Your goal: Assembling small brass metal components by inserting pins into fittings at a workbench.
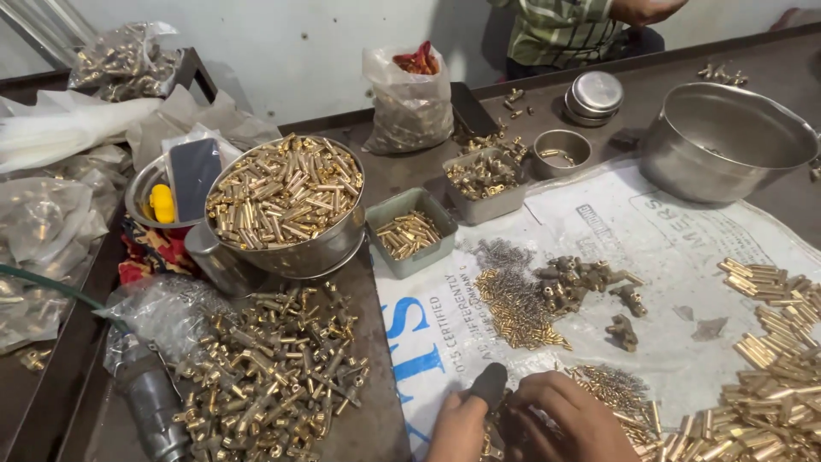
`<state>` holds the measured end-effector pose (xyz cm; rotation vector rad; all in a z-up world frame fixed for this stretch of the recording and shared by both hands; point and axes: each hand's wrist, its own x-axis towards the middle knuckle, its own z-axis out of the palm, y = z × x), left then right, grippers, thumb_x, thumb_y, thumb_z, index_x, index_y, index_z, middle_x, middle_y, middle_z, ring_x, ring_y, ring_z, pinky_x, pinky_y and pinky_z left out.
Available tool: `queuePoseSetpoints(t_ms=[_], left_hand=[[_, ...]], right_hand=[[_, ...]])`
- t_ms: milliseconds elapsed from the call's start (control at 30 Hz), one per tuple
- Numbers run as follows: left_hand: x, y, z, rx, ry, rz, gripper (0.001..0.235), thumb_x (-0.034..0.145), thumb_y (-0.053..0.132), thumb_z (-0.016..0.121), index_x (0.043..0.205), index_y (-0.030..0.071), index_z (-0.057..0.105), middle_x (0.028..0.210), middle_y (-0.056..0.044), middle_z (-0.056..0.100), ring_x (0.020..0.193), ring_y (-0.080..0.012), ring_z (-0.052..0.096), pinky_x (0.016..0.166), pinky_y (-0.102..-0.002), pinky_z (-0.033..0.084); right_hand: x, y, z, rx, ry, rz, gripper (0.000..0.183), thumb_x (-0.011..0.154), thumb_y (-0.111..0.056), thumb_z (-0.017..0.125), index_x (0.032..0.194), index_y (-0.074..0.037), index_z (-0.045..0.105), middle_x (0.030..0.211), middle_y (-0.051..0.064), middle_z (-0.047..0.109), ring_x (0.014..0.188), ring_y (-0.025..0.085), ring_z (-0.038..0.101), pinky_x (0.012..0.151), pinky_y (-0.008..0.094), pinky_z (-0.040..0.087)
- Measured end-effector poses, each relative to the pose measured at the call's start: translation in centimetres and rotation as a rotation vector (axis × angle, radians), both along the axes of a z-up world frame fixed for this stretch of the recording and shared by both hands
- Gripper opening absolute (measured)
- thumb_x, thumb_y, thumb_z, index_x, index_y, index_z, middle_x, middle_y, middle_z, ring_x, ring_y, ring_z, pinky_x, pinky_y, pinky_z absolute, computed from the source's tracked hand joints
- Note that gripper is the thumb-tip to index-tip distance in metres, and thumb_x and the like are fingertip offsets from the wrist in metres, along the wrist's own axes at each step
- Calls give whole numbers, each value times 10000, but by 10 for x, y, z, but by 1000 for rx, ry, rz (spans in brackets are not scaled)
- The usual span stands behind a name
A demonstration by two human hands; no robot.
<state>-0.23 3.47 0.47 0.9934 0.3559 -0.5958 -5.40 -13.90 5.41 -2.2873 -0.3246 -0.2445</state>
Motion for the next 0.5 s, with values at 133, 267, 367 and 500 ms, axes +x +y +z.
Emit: queuePoseSetpoints(t_ms=[133, 267, 367, 500], left_hand=[[0, -1, -7, -77, 57, 19, 340, 883, 281, 771, 948, -53, 761, 731, -101, 719, 557, -170, 643, 483, -323, 463], [-3, 0, 0, 19, 29, -45, 360, 884, 309, 775, 933, -48, 766, 713, -102, 703, 538, -169, 626, 476, -315, 444], [-3, 6, 2, 53, -54, -156, 409, 923, 335, 777, 936, -73, 752, 702, -95, 683, 533, -148, 604, 477, -291, 420], [2, 4, -40, 60, -276, -205, 337, 917, 264, 711, 1001, -57, 770, 787, -37, 738, 661, -84, 657, 596, -244, 481]], right_hand=[[-3, -4, -7, -18, -69, 44, 330, 767, -169, 834, 1057, -77, 705, 1131, 109, 702, 1090, 242, 733, 920, 368, 582], [-7, 5, 9, 14, -18, -58, 238, 752, -118, 803, 970, -73, 719, 1079, 94, 724, 1046, 232, 733, 891, 357, 600], [-5, 0, 10, 34, 107, -104, 204, 760, -126, 813, 938, -76, 727, 996, 53, 747, 994, 199, 727, 872, 332, 614], [3, -15, 9, 153, 401, -137, 225, 769, -157, 847, 933, -58, 729, 946, 24, 751, 961, 151, 776, 867, 317, 633]])
